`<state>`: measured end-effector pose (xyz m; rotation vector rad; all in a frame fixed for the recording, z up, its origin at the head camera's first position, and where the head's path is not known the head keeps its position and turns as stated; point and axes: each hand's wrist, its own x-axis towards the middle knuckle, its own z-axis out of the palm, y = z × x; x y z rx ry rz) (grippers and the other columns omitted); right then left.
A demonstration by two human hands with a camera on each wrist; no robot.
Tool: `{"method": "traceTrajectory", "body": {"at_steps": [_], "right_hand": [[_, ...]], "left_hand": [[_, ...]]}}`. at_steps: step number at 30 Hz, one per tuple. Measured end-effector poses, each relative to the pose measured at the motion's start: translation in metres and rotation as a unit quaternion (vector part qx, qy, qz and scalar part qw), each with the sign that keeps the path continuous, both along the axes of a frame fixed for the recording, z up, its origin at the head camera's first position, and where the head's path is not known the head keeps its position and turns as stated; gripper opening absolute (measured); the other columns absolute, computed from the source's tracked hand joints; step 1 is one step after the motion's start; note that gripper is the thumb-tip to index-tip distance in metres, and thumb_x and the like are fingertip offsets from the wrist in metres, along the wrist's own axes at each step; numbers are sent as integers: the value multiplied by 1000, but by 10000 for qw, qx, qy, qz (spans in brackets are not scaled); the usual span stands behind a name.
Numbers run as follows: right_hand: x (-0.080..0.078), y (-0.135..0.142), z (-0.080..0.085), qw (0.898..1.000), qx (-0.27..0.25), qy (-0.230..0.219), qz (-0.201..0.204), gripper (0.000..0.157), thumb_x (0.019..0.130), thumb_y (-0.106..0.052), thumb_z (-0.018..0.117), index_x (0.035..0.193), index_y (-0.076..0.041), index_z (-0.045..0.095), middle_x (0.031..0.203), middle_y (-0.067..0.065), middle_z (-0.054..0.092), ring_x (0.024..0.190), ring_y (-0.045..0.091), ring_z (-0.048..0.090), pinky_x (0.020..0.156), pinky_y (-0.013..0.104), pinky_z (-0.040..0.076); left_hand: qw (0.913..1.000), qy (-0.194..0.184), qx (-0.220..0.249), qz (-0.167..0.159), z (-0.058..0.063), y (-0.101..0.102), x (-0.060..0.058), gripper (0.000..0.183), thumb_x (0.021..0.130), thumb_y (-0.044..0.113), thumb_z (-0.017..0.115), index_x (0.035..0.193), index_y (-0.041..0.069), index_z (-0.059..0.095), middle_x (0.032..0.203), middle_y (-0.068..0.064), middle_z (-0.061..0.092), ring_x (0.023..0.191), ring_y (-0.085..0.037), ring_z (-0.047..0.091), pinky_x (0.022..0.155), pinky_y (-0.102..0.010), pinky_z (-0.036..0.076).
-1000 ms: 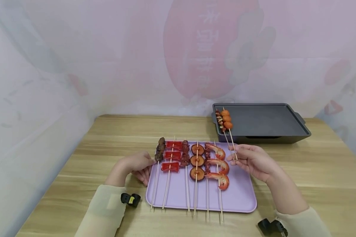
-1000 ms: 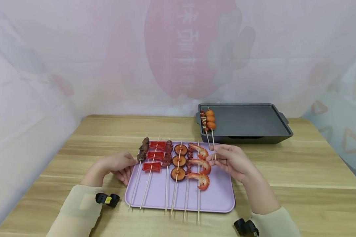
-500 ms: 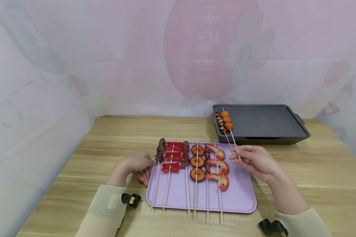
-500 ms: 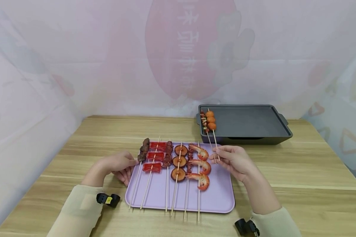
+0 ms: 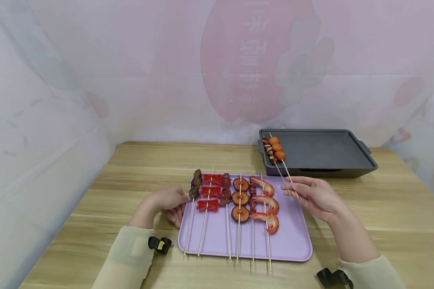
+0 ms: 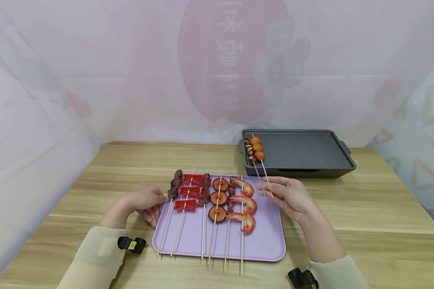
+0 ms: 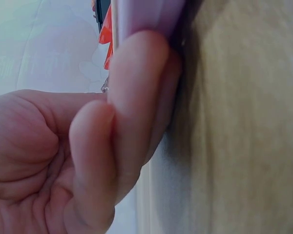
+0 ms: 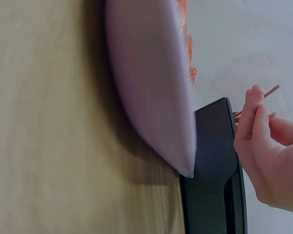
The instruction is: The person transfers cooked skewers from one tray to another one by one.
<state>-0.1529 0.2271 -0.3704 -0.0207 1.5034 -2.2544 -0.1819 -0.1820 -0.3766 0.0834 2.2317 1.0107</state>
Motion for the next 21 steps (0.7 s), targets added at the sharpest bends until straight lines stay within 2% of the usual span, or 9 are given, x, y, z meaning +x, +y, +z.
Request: {"method": "traceTrajectory", "body": {"at_steps": [8,12,16,21], "right_hand": [[2,5,2,9999,-137,-5,-39,24,102,0,49,109,-8,70,100,9,76,94,13,74,79,16,60],[2,6,2,9994,250,78,-235,21,102,-2,50,117,-3,64,99,7,76,92,12,74,78,16,60],[2,7,2,9961,731,203,-447,30,101,-4,53,129,6,53,97,3,76,91,10,74,76,16,60],[2,10,4,9940,862,288,-613,37,101,-3,53,134,10,45,97,0,76,90,10,74,78,16,60]], "left_hand": [[9999,-55,8,101,2,1,1,44,106,18,42,72,-3,60,52,-8,63,42,-13,63,42,-22,54],[9999,-50,-8,116,2,1,2,44,106,18,41,72,-2,59,51,-7,63,41,-13,63,41,-22,53],[9999,-55,-37,148,1,1,1,43,106,18,41,72,-1,59,52,-7,62,43,-13,64,41,-22,53],[9999,-83,60,124,2,1,1,45,107,18,42,71,-3,60,51,-9,63,42,-14,64,41,-22,54]]}}
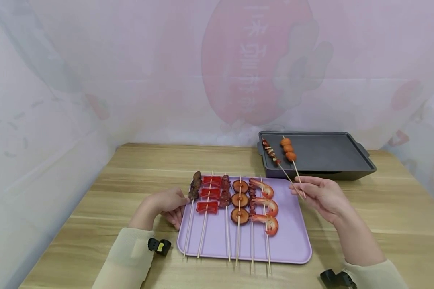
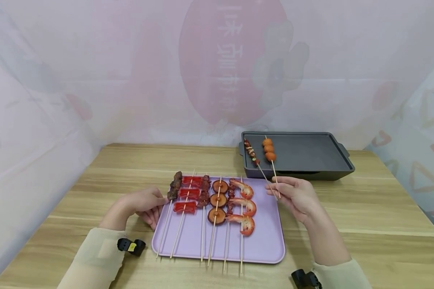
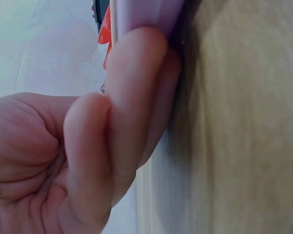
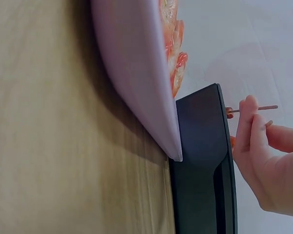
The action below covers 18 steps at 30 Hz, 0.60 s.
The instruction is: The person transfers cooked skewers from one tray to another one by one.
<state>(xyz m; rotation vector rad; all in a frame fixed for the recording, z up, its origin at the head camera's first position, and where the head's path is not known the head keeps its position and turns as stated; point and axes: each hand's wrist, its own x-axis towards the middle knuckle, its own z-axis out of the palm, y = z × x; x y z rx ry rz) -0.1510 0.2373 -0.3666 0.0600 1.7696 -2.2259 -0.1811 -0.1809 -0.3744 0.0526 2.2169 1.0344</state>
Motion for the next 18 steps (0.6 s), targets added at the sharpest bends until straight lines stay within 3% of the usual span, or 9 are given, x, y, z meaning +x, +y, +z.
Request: {"method": "traceTrajectory", "body": {"at_steps": [6,9,12,15,18], "right_hand": [[0,3,1,9995,280,125,-61,51,101,-2,51,143,18,29,97,-3,76,91,10,74,80,16,59],[0,5,3,9986,476,196,-78,51,102,-2,50,143,19,27,97,-4,76,91,8,74,80,15,59],[1,9,5,9985,481,257,-19,42,102,-3,51,138,14,39,96,-3,76,91,8,74,79,14,59],[3,14,7,9992,212,295,177,23,102,-3,50,124,1,57,98,1,77,93,10,74,81,14,59],[4,17,10,9988,-64,319,377,20,102,-3,50,110,-12,67,101,4,77,96,12,74,83,15,58]], "left_hand": [[9999,-29,100,-6,-1,-1,0,45,107,17,41,72,-5,60,52,-11,64,43,-15,65,44,-25,56],[9999,-22,107,10,-1,-1,0,44,106,17,42,72,-5,60,52,-10,64,43,-15,64,44,-25,56],[10000,-15,92,7,-1,-1,0,45,106,17,42,72,-5,60,52,-10,64,42,-15,64,43,-25,56],[10000,-16,82,11,-2,-1,0,45,106,17,42,71,-5,60,52,-10,64,42,-14,64,43,-24,56],[10000,1,62,11,-2,-1,0,45,106,17,42,71,-5,61,52,-10,64,42,-14,64,43,-25,56]]}}
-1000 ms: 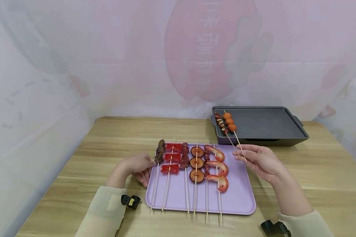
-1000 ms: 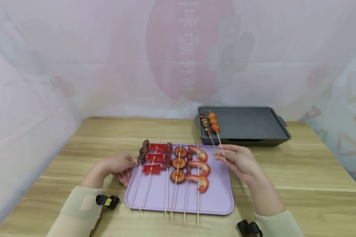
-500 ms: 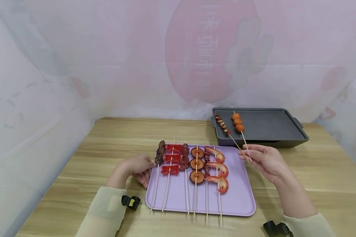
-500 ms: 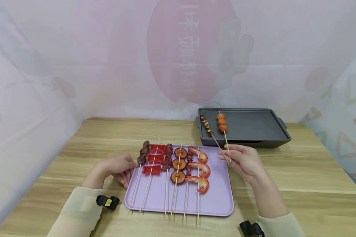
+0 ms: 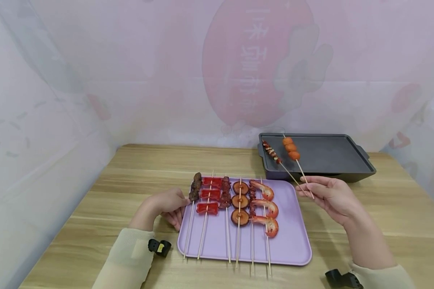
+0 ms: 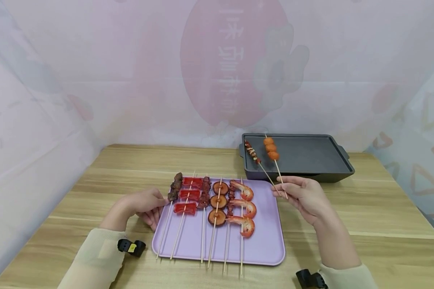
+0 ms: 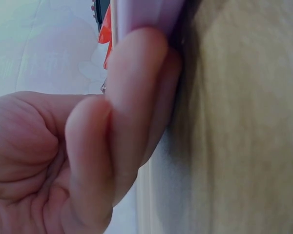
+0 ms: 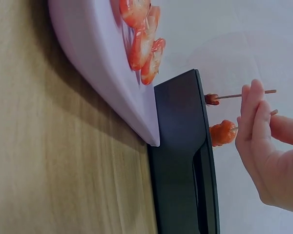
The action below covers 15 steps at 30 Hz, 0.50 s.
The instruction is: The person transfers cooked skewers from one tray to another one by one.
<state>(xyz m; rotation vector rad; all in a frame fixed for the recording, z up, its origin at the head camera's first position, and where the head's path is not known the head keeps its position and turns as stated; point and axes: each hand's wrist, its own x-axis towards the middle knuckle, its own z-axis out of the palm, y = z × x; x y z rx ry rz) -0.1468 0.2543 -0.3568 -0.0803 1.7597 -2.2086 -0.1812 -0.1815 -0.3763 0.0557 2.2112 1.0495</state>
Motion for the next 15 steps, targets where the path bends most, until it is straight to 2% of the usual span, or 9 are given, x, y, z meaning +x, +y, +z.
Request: {"method": "traceTrajectory", "body": {"at_steps": [4,9,12,15], "right_hand": [[2,1,3,9999,-58,10,90,22,102,-2,50,110,-13,68,102,5,77,97,13,74,84,16,58],[7,0,6,9996,255,-78,70,19,101,-3,52,113,-9,66,101,5,76,94,14,75,82,16,59],[10,-3,5,9989,421,-97,169,22,101,-4,53,121,-3,62,100,5,76,93,14,75,81,17,59],[15,-5,2,9984,467,-100,300,33,101,-5,54,132,7,51,100,6,75,91,14,75,82,18,60]], "left_hand": [[10000,24,3,-4,0,0,0,46,106,17,42,71,-5,61,52,-10,64,41,-14,63,43,-25,56],[10000,45,-11,-63,0,0,0,47,106,17,42,71,-5,62,52,-10,65,42,-14,63,43,-24,56],[9999,72,-49,-60,0,0,0,47,106,17,42,70,-5,62,52,-10,65,41,-13,63,42,-24,55],[9999,95,-51,-86,0,0,1,46,106,16,41,69,-4,60,53,-10,65,41,-13,63,42,-23,55]]}}
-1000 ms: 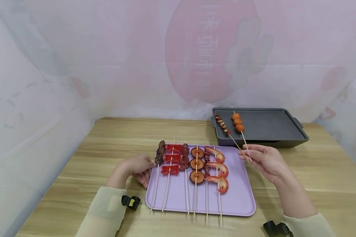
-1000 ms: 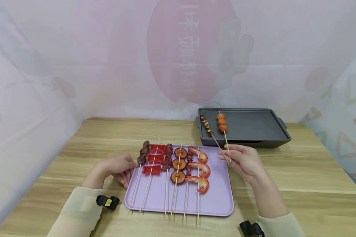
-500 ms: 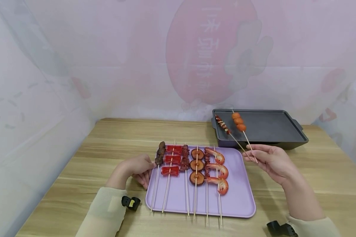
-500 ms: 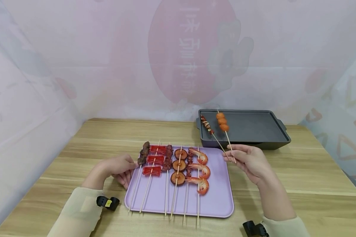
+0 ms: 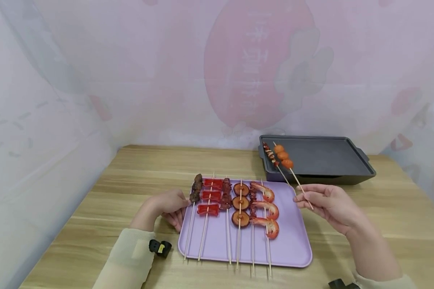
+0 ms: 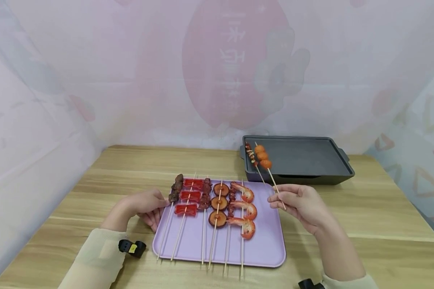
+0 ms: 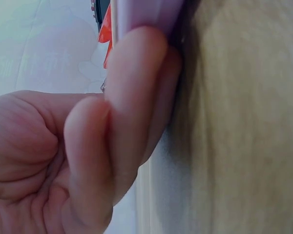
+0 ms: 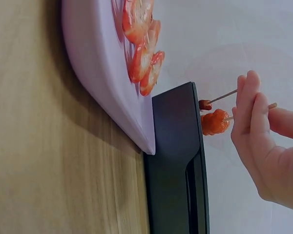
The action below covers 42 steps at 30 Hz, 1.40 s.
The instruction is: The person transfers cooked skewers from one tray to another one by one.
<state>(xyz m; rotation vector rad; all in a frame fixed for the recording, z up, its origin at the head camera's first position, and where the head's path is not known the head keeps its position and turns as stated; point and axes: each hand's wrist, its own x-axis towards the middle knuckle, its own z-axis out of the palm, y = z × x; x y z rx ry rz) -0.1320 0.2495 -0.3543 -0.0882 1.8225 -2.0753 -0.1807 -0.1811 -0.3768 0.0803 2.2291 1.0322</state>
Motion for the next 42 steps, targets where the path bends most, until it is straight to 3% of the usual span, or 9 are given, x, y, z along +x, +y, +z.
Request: {"method": "traceTrajectory", "body": {"at_steps": [3,7,11,19,33,42], "right_hand": [[6,0,-3,9998,-103,15,186,35,102,-4,51,134,10,47,101,6,75,91,14,75,83,18,59],[11,4,-7,9978,-487,86,434,25,103,0,47,122,-6,61,103,6,75,94,14,74,85,17,59],[15,10,-9,9959,-723,130,535,32,103,2,44,114,-16,68,105,6,75,93,14,74,85,17,59],[29,25,-17,9959,-508,166,733,33,104,1,42,117,-17,66,108,5,75,92,11,72,86,21,59],[57,38,-30,9852,-594,-37,1606,30,106,1,35,123,-15,55,114,4,74,95,13,72,86,21,59],[75,37,-38,9656,-1285,-374,2232,30,105,6,32,126,-8,48,117,12,71,98,17,71,87,25,59]], "left_hand": [[10000,-9,-6,-21,-1,1,2,45,106,15,41,68,-2,59,54,-10,65,41,-13,63,42,-23,55],[10000,-4,-44,-21,-1,1,3,45,106,15,41,67,-1,59,53,-9,64,41,-12,62,42,-23,54],[10000,3,-52,28,0,0,2,46,106,17,42,68,-3,60,51,-9,63,40,-12,61,41,-22,53],[10000,15,17,-31,0,-2,1,48,107,18,42,69,-4,62,51,-9,64,39,-11,61,39,-20,52],[9999,-62,-25,95,0,0,1,45,106,17,42,71,-4,60,51,-9,63,41,-13,63,40,-22,53],[10000,-6,-32,-46,-1,-1,0,44,106,18,41,72,-3,60,51,-8,63,41,-12,62,40,-21,53]]}}
